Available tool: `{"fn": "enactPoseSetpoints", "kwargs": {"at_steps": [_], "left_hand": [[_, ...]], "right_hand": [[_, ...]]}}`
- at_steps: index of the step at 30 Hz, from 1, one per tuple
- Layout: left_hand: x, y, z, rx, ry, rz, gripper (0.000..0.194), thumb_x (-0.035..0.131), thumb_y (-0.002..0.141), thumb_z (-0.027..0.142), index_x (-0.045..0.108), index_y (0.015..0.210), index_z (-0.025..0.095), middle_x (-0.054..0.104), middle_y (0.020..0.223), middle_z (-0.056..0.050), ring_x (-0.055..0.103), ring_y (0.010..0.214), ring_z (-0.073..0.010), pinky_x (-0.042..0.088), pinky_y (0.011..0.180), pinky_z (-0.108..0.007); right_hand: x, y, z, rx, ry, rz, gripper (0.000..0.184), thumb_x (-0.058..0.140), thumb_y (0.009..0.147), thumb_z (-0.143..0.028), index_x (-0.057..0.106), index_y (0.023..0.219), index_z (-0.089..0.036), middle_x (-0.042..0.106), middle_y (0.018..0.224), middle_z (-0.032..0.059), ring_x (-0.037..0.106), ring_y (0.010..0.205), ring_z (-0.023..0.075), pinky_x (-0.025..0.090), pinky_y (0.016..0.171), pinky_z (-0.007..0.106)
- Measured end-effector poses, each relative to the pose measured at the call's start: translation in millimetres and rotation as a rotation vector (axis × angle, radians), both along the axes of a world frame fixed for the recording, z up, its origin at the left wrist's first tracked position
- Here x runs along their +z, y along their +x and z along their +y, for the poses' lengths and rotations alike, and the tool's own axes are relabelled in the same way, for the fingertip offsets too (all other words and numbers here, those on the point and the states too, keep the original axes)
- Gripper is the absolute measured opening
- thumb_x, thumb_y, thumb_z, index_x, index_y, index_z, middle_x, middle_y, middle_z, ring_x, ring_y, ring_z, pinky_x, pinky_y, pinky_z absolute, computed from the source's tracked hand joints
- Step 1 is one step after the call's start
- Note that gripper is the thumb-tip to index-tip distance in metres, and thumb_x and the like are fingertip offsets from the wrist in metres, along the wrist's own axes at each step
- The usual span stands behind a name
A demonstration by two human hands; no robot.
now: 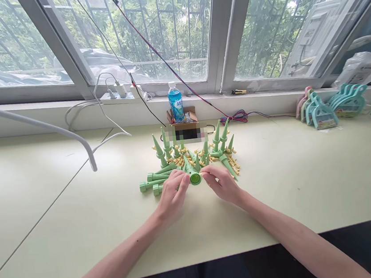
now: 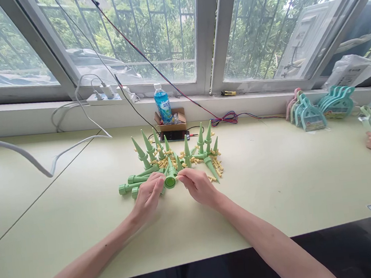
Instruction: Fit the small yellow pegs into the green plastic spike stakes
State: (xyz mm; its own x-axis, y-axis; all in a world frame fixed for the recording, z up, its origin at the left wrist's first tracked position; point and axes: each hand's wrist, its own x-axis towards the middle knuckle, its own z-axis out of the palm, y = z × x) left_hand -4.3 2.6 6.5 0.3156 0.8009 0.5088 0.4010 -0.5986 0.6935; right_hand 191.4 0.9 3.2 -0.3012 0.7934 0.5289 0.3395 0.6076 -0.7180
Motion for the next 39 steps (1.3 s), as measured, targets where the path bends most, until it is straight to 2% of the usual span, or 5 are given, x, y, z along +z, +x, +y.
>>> {"fn": "enactPoseSetpoints", "kwargs": {"at_steps": [11, 17, 28, 33, 39], "left_hand": [[6.1, -1.8, -1.4, -0.041, -0.072, -0.002, 0.034, 0.045, 0.098, 0.044, 0.067, 0.093, 0.018, 0.066, 0.097, -0.007, 0.062, 0.089, -0.0209, 0.051, 0.078, -0.032], [3.9, -2.6, -2.3, -0.103, -0.009, 0.059, 0.024, 0.053, 0.095, 0.034, 0.06, 0.111, 0.018, 0.064, 0.101, -0.007, 0.061, 0.095, -0.021, 0.05, 0.086, -0.034], [-4.4, -1.5, -0.8, -0.18, 0.079, 0.06, 0.041, 0.059, 0.092, 0.021, 0.049, 0.132, 0.027, 0.057, 0.114, -0.007, 0.058, 0.105, -0.0203, 0.05, 0.092, -0.037], [-7.9, 1.8, -0.9, -0.077, 0.097, 0.087, 0.034, 0.054, 0.094, 0.017, 0.052, 0.127, 0.027, 0.056, 0.114, -0.007, 0.058, 0.103, -0.0191, 0.051, 0.089, -0.034], [-5.7, 2.3, 0.4, 0.137, 0.022, 0.073, 0.016, 0.055, 0.094, 0.024, 0.055, 0.11, 0.022, 0.058, 0.101, -0.005, 0.059, 0.095, -0.019, 0.045, 0.055, -0.021]], "right_hand": [[-8.4, 3.2, 4.5, -0.007, -0.055, 0.032, 0.03, 0.04, 0.101, -0.037, 0.051, 0.079, -0.021, 0.044, 0.056, -0.0041, 0.041, 0.048, 0.0115, 0.035, 0.051, 0.025], [-7.9, 4.3, 6.3, -0.013, -0.073, 0.024, 0.038, 0.034, 0.103, -0.042, 0.043, 0.072, -0.021, 0.042, 0.054, -0.0043, 0.038, 0.047, 0.0112, 0.033, 0.05, 0.025], [-8.5, 5.4, 6.4, -0.032, -0.072, -0.011, 0.044, 0.031, 0.103, -0.046, 0.037, 0.067, -0.022, 0.042, 0.054, -0.0037, 0.037, 0.047, 0.011, 0.031, 0.049, 0.025], [-9.0, 3.0, 6.7, -0.05, -0.066, 0.028, 0.042, 0.034, 0.103, -0.046, 0.043, 0.07, -0.021, 0.043, 0.055, -0.0036, 0.039, 0.048, 0.0112, 0.033, 0.05, 0.025], [-8.6, -0.5, 4.1, -0.054, -0.06, 0.048, 0.034, 0.04, 0.102, -0.041, 0.05, 0.077, -0.02, 0.046, 0.06, -0.0027, 0.041, 0.051, 0.0112, 0.033, 0.051, 0.025]]}}
